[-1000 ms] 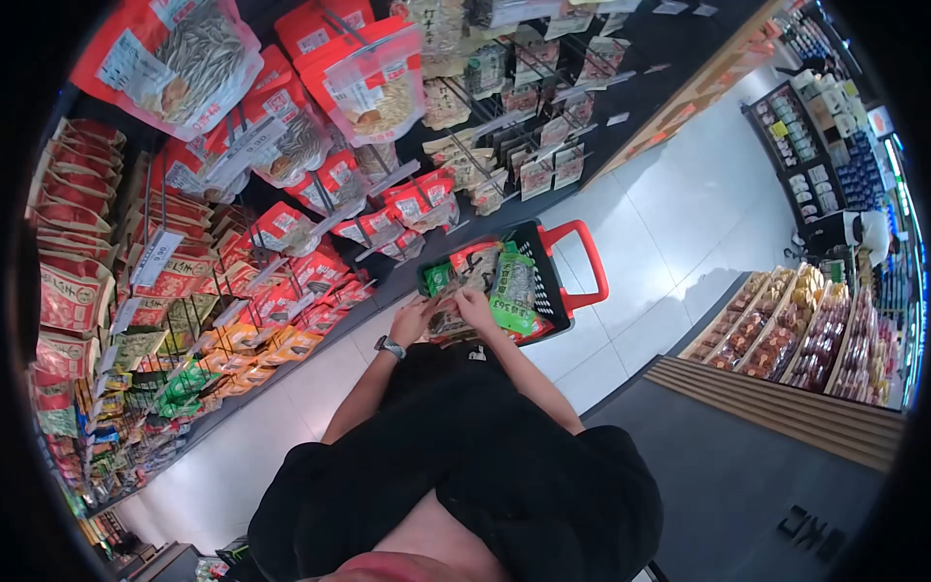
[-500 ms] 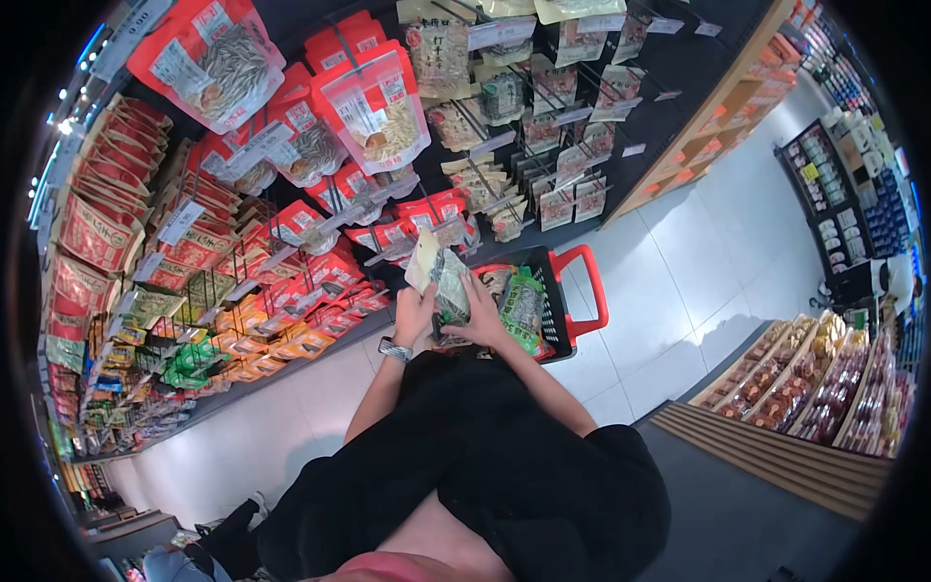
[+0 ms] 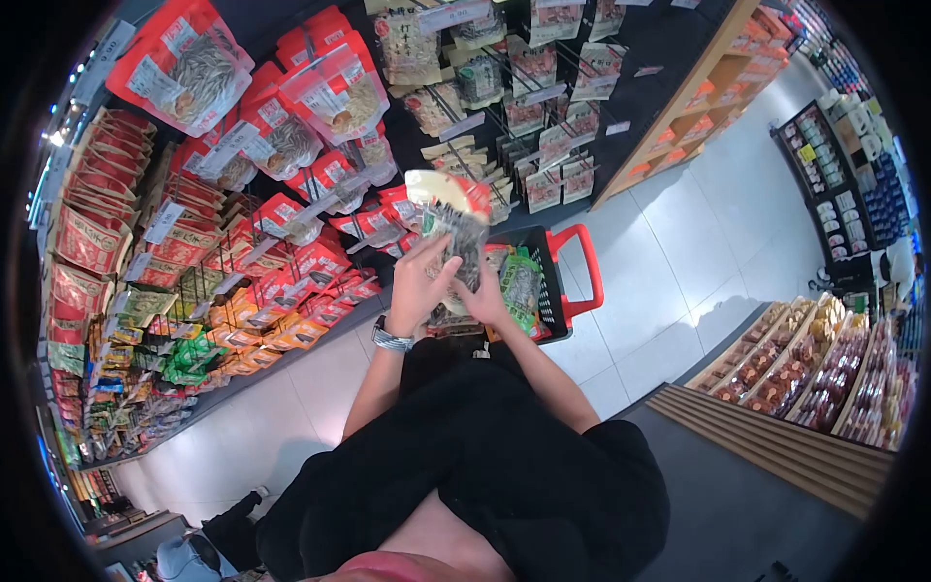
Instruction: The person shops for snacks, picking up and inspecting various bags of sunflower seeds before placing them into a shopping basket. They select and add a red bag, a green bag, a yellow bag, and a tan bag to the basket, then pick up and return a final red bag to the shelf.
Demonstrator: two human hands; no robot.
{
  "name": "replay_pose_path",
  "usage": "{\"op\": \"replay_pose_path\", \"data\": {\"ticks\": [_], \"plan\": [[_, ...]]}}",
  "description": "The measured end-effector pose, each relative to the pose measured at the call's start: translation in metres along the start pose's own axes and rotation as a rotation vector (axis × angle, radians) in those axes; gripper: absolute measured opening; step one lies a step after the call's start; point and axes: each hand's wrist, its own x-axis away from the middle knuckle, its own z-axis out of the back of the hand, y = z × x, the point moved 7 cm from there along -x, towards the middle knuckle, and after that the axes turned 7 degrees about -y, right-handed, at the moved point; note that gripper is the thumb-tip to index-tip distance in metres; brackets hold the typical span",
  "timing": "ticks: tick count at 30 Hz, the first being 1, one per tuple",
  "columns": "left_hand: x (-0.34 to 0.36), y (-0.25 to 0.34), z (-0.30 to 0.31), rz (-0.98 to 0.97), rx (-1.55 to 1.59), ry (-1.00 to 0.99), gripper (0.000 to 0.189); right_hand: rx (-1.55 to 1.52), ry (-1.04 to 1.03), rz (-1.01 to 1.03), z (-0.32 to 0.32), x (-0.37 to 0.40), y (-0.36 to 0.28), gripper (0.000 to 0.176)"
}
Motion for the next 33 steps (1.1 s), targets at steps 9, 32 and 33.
{"op": "replay_pose_path", "data": {"ticks": [9,32,33], "plan": [[0.024,-0.104,-0.001,0.17,1.029,-0.119,0.077,-0.905,0.091,-0.187,0.011,-0.007,0.02,0.063],[-0.022,-0.13,-0.013,0.084,0.885,-0.279,0.06,-0.412,0.433,-0.257,-0.017,-0.033,0.006,0.042],[-0.032,-0.124,-0.016,0.063,0.83,-0.272,0.057,-0.389,0.418,-0.27,-0.009,-0.035,0.004,0.041]]}}
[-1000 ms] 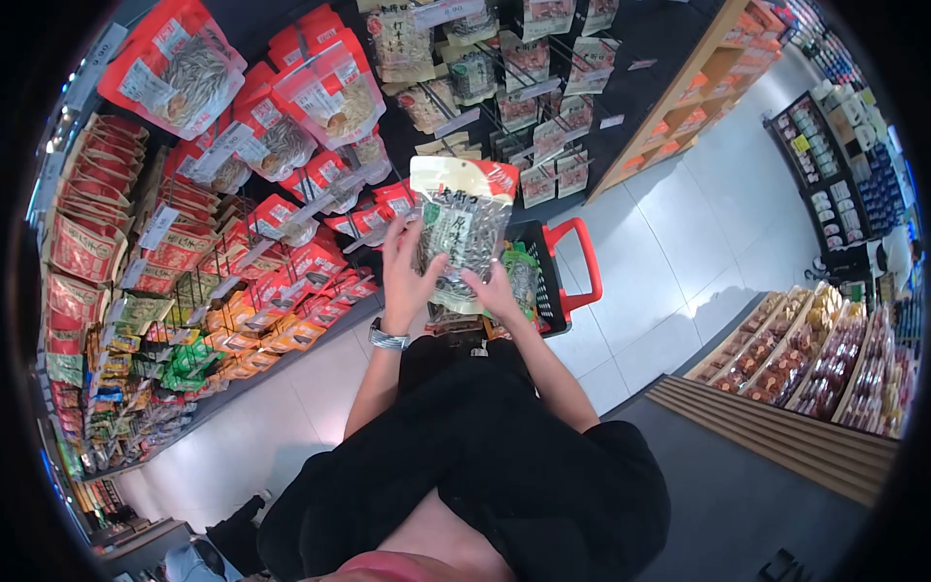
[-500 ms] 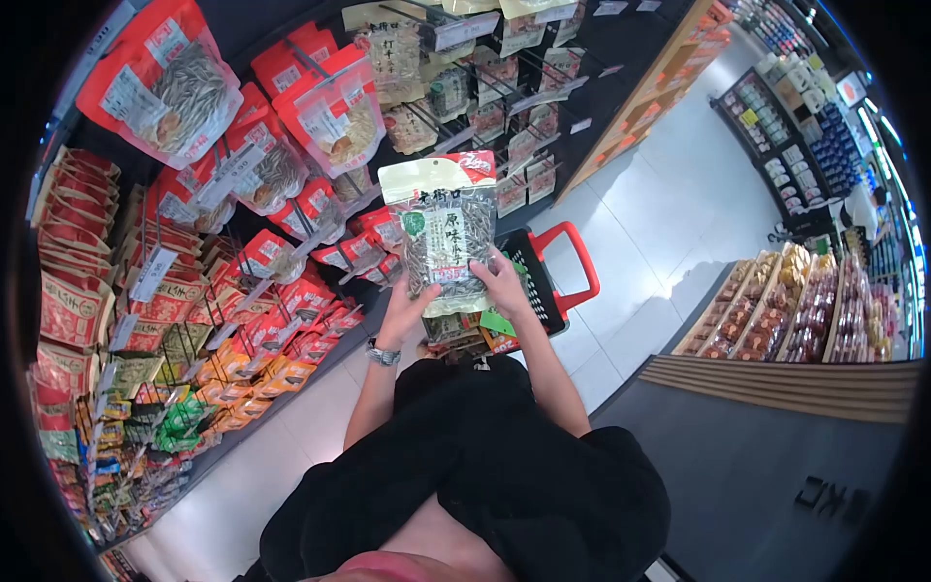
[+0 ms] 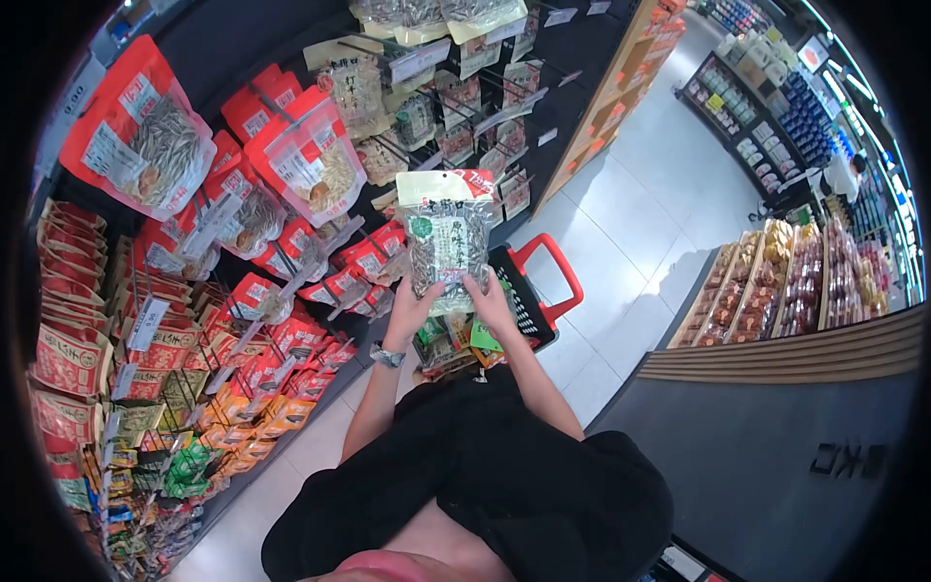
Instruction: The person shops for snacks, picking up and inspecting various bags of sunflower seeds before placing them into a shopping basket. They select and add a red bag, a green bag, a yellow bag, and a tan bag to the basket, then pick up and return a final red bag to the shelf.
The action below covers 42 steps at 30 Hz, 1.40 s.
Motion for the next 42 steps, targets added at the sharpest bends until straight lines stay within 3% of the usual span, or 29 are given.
{"op": "replay_pose_path", "data": {"ticks": [5,10,11,14,17,22,27,28,30,38,42], "plan": [[-0.087,0.03,-0.037,-0.122,-0.052,0.031,0.052,-0.129,-0.007,0.047,0.048,-0.072,-0.042,0.045],[-0.209,0.067,-0.082,-0.19,-0.018,0.083,0.054,-0.12,-0.07,0.131,0.098,-0.16,-0.139,0.054],[-0.228,0.077,-0.091,-0.236,-0.031,0.08,0.055,-0.106,-0.049,0.167,0.112,-0.185,-0.144,0.049],[-0.263,0.093,-0.11,-0.247,-0.076,0.078,0.054,-0.115,-0.061,0.229,0.138,-0.215,-0.173,0.054],[-0.273,0.102,-0.128,-0.319,-0.099,0.079,0.056,-0.1,-0.091,0.387,0.156,-0.235,-0.182,0.056],[-0.275,0.116,-0.141,-0.309,-0.194,0.112,0.058,-0.134,-0.138,0.337,0.165,-0.229,-0.196,0.057],[-0.307,0.111,-0.135,-0.324,-0.143,0.12,0.057,-0.123,-0.101,0.455,0.168,-0.248,-0.217,0.056],[-0.31,0.108,-0.133,-0.3,-0.119,0.128,0.056,-0.124,-0.101,0.456,0.17,-0.249,-0.218,0.056],[-0.306,0.114,-0.136,-0.248,-0.105,0.14,0.056,-0.1,-0.084,0.23,0.168,-0.246,-0.218,0.057],[-0.304,0.112,-0.139,-0.213,-0.115,0.197,0.06,-0.098,-0.051,0.278,0.171,-0.238,-0.234,0.058],[-0.307,0.106,-0.136,-0.155,0.083,0.189,0.063,-0.018,-0.02,0.301,0.168,-0.23,-0.249,0.054]]}}
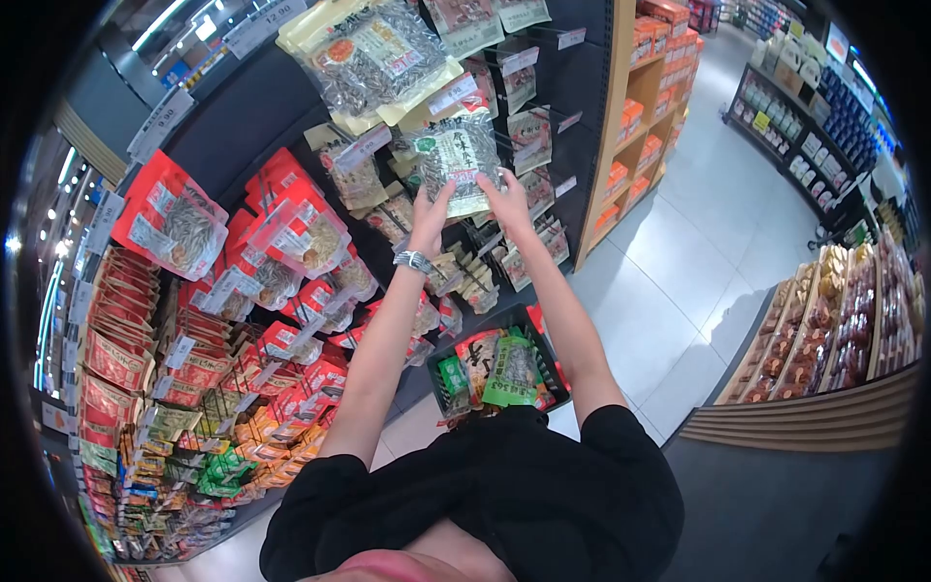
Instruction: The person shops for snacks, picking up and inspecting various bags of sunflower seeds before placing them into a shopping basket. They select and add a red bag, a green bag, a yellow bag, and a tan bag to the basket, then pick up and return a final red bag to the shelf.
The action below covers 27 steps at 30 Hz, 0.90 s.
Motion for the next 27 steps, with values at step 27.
{"op": "replay_pose_path", "data": {"ticks": [27], "plan": [[0.377,-0.275,0.161,0.58,-0.245,-0.136,0.037,0.141,-0.092,-0.189,-0.02,-0.178,0.117,0.084]]}}
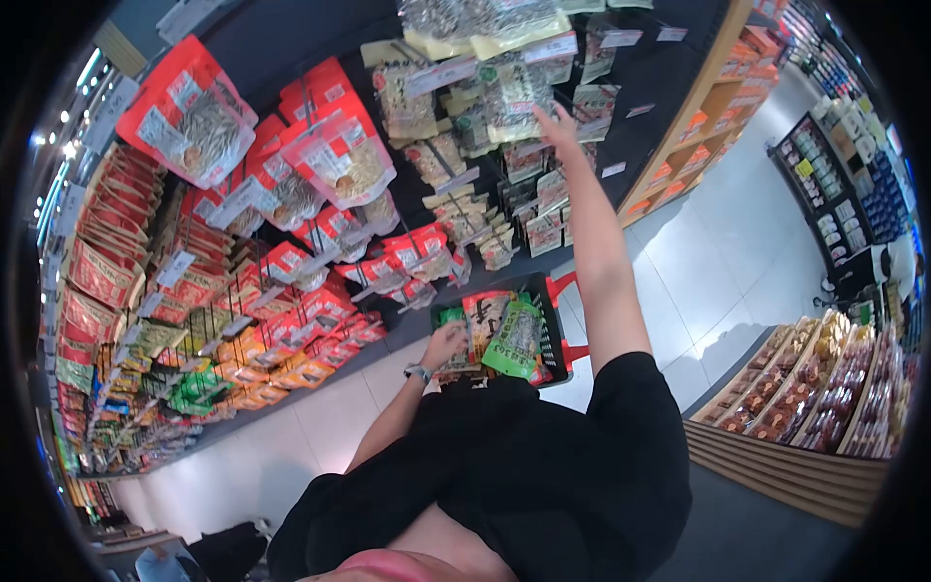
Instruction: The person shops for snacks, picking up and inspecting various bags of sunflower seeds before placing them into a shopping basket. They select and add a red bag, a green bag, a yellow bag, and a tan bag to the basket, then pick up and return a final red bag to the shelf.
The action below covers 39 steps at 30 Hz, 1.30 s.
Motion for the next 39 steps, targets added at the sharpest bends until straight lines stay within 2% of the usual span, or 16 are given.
{"op": "replay_pose_path", "data": {"ticks": [2,6,9,11,13,17,20,22,24,25,26,27,28,30,34,39], "plan": [[0.045,-0.092,0.005,0.133,0.09,-0.009,0.041,0.027,0.015,0.073,-0.003,-0.022,0.007,0.086],[0.107,-0.166,0.025,0.37,0.086,-0.074,0.044,0.178,0.122,0.074,-0.006,-0.048,0.018,0.091],[0.126,-0.203,0.045,0.454,0.242,0.149,0.043,0.596,0.372,0.124,0.019,-0.102,0.049,0.112],[0.13,-0.21,0.05,0.449,0.325,0.272,0.04,0.436,0.441,0.097,0.022,-0.102,0.06,0.096],[0.129,-0.223,0.048,0.495,0.288,0.222,0.052,0.569,0.62,0.215,0.005,-0.052,0.032,0.09],[0.116,-0.242,0.053,0.539,0.159,0.165,0.051,0.496,0.693,0.738,-0.044,0.046,0.026,0.068],[0.111,-0.251,0.057,0.542,0.127,0.194,0.038,0.485,0.5,0.605,-0.106,0.149,0.071,0.046],[0.111,-0.254,0.06,0.558,0.108,0.164,0.038,0.515,0.334,0.418,-0.127,0.192,0.175,0.023],[0.106,-0.255,0.062,0.57,0.089,0.135,0.038,0.384,0.064,0.243,-0.153,0.253,0.295,0.016],[0.105,-0.254,0.064,0.574,0.073,0.126,0.037,0.463,-0.059,0.083,-0.163,0.29,0.36,0.024],[0.105,-0.253,0.068,0.58,0.055,0.118,0.037,0.506,-0.171,-0.341,-0.169,0.331,0.436,0.028],[0.107,-0.251,0.072,0.59,0.05,0.117,0.037,0.682,-0.161,-0.39,-0.163,0.373,0.523,0.033],[0.106,-0.253,0.076,0.607,0.095,0.109,0.038,0.437,-0.159,-0.749,-0.182,0.416,0.492,0.035],[0.108,-0.245,0.083,0.634,0.138,0.102,0.038,0.561,-0.219,-0.956,-0.175,0.481,0.638,0.031],[0.107,-0.231,0.1,0.621,0.3,0.128,0.038,0.022,0.01,-1.229,-0.226,0.519,0.596,0.027],[0.118,-0.222,0.128,0.6,0.274,0.122,0.035,-0.163,0.152,-1.375,-0.256,0.519,0.716,0.022]]}}
